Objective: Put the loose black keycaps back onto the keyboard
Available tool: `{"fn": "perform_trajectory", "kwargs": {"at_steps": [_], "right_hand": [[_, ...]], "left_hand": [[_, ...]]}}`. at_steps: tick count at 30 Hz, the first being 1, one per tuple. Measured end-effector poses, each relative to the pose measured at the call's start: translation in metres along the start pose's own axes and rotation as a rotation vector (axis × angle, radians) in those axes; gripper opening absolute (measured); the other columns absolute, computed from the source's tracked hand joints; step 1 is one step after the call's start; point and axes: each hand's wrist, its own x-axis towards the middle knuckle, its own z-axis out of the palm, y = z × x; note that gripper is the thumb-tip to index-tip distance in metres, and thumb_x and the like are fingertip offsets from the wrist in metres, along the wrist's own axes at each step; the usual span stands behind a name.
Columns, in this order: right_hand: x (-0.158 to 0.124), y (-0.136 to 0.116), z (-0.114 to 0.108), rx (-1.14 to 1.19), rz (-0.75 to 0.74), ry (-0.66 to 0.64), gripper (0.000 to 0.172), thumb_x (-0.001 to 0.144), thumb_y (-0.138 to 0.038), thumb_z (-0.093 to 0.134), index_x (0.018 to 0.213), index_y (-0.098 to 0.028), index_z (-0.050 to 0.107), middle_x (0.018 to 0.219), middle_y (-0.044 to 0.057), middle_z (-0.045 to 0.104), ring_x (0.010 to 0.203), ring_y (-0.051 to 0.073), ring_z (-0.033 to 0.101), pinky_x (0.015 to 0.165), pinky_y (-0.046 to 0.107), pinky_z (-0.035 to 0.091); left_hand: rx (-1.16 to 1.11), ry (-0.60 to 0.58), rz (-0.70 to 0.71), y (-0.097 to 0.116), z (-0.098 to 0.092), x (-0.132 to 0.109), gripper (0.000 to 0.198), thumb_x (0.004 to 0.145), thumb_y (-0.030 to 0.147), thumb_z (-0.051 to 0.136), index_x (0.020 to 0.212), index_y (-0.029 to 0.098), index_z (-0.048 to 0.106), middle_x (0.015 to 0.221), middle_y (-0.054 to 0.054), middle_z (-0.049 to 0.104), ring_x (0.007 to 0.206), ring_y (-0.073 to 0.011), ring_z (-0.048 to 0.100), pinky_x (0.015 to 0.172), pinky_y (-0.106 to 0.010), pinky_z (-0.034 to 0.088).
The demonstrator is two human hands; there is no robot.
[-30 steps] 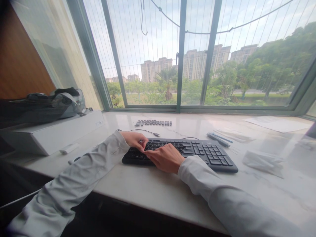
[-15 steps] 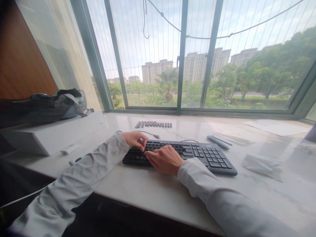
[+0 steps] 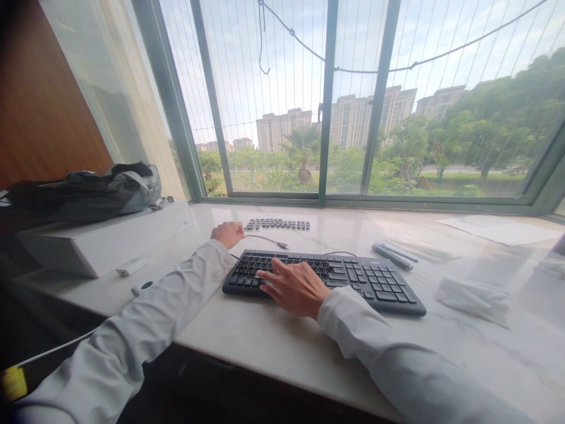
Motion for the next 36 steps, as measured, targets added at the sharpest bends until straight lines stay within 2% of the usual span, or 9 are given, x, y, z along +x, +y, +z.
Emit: {"fn": "perform_trajectory", "kwargs": {"at_steps": [12,15,19,23,28,36], "right_hand": [[-0.004,0.0,-0.002,0.034,0.005,0.016,0.045,0.096,-0.048,0.024,0.122,-0.03,0.057,0.091,0.004,0.062,0.063,0.01,0.056,0.052,0.026,0.023],[-0.004,0.001,-0.001,0.038,-0.024,0.038,0.045,0.097,-0.046,0.025,0.116,-0.028,0.061,0.088,0.004,0.063,0.062,0.009,0.055,0.051,0.027,0.022],[-0.004,0.007,0.002,0.038,-0.095,0.097,0.042,0.097,-0.041,0.025,0.123,-0.028,0.055,0.089,0.004,0.063,0.061,0.01,0.053,0.051,0.026,0.02],[-0.004,0.014,0.004,0.03,-0.098,0.167,0.04,0.097,-0.037,0.026,0.121,-0.027,0.056,0.084,0.003,0.064,0.058,0.01,0.052,0.05,0.027,0.017],[-0.005,0.017,0.004,0.025,-0.099,0.183,0.038,0.096,-0.036,0.028,0.112,-0.024,0.06,0.081,0.004,0.064,0.059,0.01,0.053,0.051,0.027,0.021],[-0.005,0.017,0.004,0.006,-0.095,0.179,0.036,0.096,-0.035,0.028,0.11,-0.024,0.059,0.079,0.003,0.064,0.06,0.012,0.055,0.051,0.027,0.02]], "left_hand": [[0.09,-0.01,-0.024,-0.004,0.01,0.003,0.024,0.079,0.043,0.054,0.092,0.028,0.067,0.1,-0.005,0.068,0.093,-0.0237,0.061,0.082,-0.035,0.044],[0.104,-0.008,-0.004,-0.003,0.009,0.004,0.024,0.08,0.041,0.052,0.093,0.028,0.067,0.101,-0.005,0.068,0.092,-0.0247,0.061,0.081,-0.035,0.044],[0.124,0.001,0.069,-0.002,0.01,0.009,0.026,0.085,0.039,0.045,0.098,0.029,0.066,0.108,-0.004,0.066,0.096,-0.0246,0.06,0.081,-0.034,0.043],[0.163,-0.016,0.163,0.001,0.013,0.026,0.031,0.089,0.04,0.041,0.108,0.033,0.063,0.116,-0.004,0.06,0.097,-0.0228,0.06,0.082,-0.033,0.043],[0.242,-0.079,0.27,0.006,0.022,0.055,0.034,0.085,0.037,0.05,0.118,0.036,0.057,0.117,-0.004,0.056,0.093,-0.0212,0.061,0.082,-0.031,0.043],[0.34,-0.138,0.357,0.011,0.04,0.089,0.031,0.086,0.034,0.051,0.115,0.034,0.058,0.116,-0.005,0.053,0.093,-0.0214,0.06,0.083,-0.033,0.043]]}}
